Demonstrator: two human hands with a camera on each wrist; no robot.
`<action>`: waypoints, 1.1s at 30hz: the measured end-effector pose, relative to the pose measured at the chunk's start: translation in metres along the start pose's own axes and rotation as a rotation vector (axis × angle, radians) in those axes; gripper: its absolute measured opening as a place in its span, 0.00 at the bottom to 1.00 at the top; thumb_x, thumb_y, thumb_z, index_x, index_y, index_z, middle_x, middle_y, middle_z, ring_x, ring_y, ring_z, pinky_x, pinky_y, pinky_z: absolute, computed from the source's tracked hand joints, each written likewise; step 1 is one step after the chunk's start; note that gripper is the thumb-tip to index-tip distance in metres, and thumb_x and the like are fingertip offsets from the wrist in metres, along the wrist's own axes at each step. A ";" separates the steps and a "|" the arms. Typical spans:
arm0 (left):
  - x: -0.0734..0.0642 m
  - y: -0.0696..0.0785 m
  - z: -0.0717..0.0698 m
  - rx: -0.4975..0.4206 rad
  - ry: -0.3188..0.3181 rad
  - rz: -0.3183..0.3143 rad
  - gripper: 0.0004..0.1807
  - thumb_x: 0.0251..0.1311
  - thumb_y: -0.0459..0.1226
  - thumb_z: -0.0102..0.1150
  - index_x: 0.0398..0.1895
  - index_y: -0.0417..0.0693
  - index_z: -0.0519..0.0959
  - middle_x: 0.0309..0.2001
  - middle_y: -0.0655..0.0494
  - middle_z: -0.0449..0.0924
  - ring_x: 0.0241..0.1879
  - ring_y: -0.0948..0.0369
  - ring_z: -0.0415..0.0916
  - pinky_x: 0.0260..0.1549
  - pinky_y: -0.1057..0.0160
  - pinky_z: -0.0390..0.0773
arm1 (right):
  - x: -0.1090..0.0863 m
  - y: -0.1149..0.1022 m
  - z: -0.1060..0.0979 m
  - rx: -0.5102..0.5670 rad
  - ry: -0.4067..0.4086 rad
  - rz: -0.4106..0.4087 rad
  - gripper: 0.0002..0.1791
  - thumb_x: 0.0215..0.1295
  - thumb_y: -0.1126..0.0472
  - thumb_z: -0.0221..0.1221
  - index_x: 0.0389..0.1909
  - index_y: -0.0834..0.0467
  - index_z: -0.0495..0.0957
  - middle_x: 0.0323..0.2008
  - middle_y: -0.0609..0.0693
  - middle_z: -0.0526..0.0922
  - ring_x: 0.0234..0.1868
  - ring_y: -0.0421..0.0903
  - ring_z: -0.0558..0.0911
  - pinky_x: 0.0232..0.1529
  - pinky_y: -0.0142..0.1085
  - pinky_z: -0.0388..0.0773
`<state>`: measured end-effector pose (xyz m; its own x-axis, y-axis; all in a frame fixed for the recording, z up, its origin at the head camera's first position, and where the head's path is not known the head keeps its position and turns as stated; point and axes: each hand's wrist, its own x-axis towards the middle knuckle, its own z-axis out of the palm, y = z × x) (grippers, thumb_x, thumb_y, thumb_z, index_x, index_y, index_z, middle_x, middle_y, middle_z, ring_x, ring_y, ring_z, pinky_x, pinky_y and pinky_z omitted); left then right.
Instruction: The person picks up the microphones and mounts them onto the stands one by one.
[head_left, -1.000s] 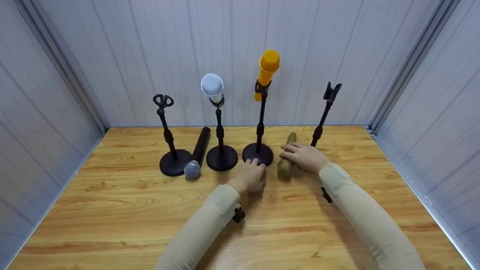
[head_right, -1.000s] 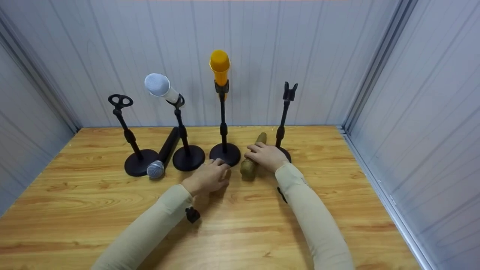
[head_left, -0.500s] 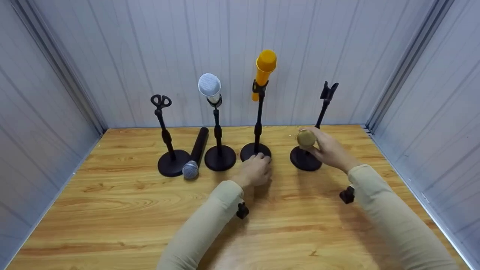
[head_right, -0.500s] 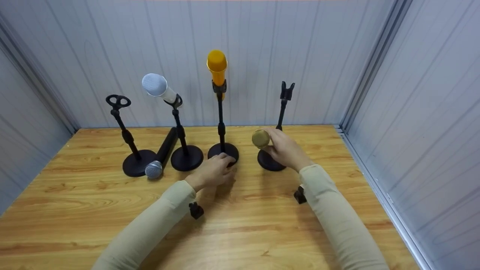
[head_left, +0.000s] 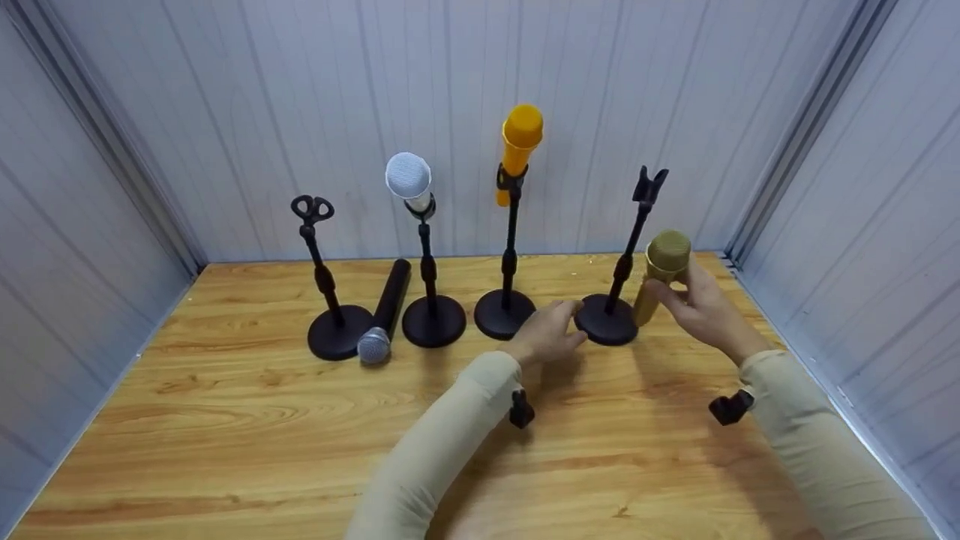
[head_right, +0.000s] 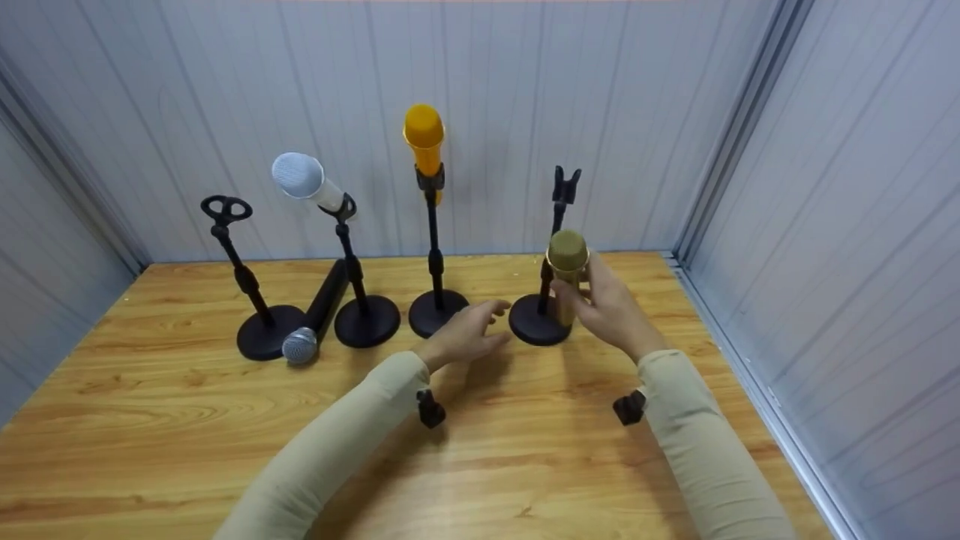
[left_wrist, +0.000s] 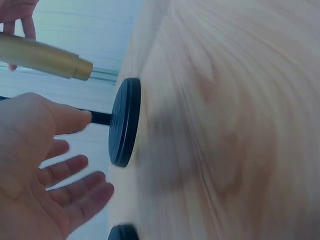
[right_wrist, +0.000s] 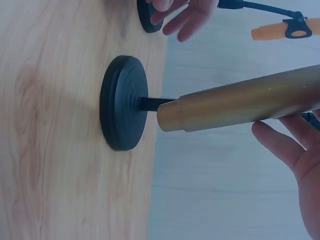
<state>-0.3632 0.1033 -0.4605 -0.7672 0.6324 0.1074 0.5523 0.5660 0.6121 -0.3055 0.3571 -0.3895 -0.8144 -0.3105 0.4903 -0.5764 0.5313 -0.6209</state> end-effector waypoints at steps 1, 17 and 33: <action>0.004 0.001 0.002 -0.047 0.012 0.005 0.30 0.74 0.42 0.56 0.75 0.44 0.64 0.69 0.48 0.69 0.64 0.54 0.72 0.59 0.58 0.74 | -0.002 0.002 -0.002 -0.003 -0.002 0.012 0.26 0.76 0.67 0.55 0.71 0.62 0.61 0.59 0.58 0.74 0.61 0.58 0.76 0.53 0.52 0.79; 0.055 0.015 0.034 -0.264 0.119 0.027 0.36 0.74 0.39 0.57 0.80 0.50 0.53 0.63 0.54 0.73 0.58 0.62 0.75 0.57 0.64 0.73 | -0.044 0.038 -0.007 0.051 0.042 0.229 0.31 0.80 0.52 0.50 0.74 0.61 0.53 0.62 0.64 0.76 0.61 0.54 0.77 0.46 0.38 0.83; 0.075 0.021 0.040 -0.262 0.140 -0.089 0.22 0.75 0.37 0.54 0.69 0.47 0.69 0.54 0.52 0.80 0.52 0.60 0.78 0.52 0.62 0.76 | -0.051 0.058 0.009 -0.038 0.053 0.245 0.40 0.71 0.56 0.64 0.75 0.61 0.55 0.55 0.60 0.80 0.52 0.41 0.80 0.50 0.27 0.74</action>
<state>-0.3959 0.1837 -0.4713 -0.8564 0.4969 0.1400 0.3917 0.4488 0.8032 -0.2982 0.3964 -0.4561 -0.9243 -0.1274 0.3599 -0.3583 0.6149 -0.7025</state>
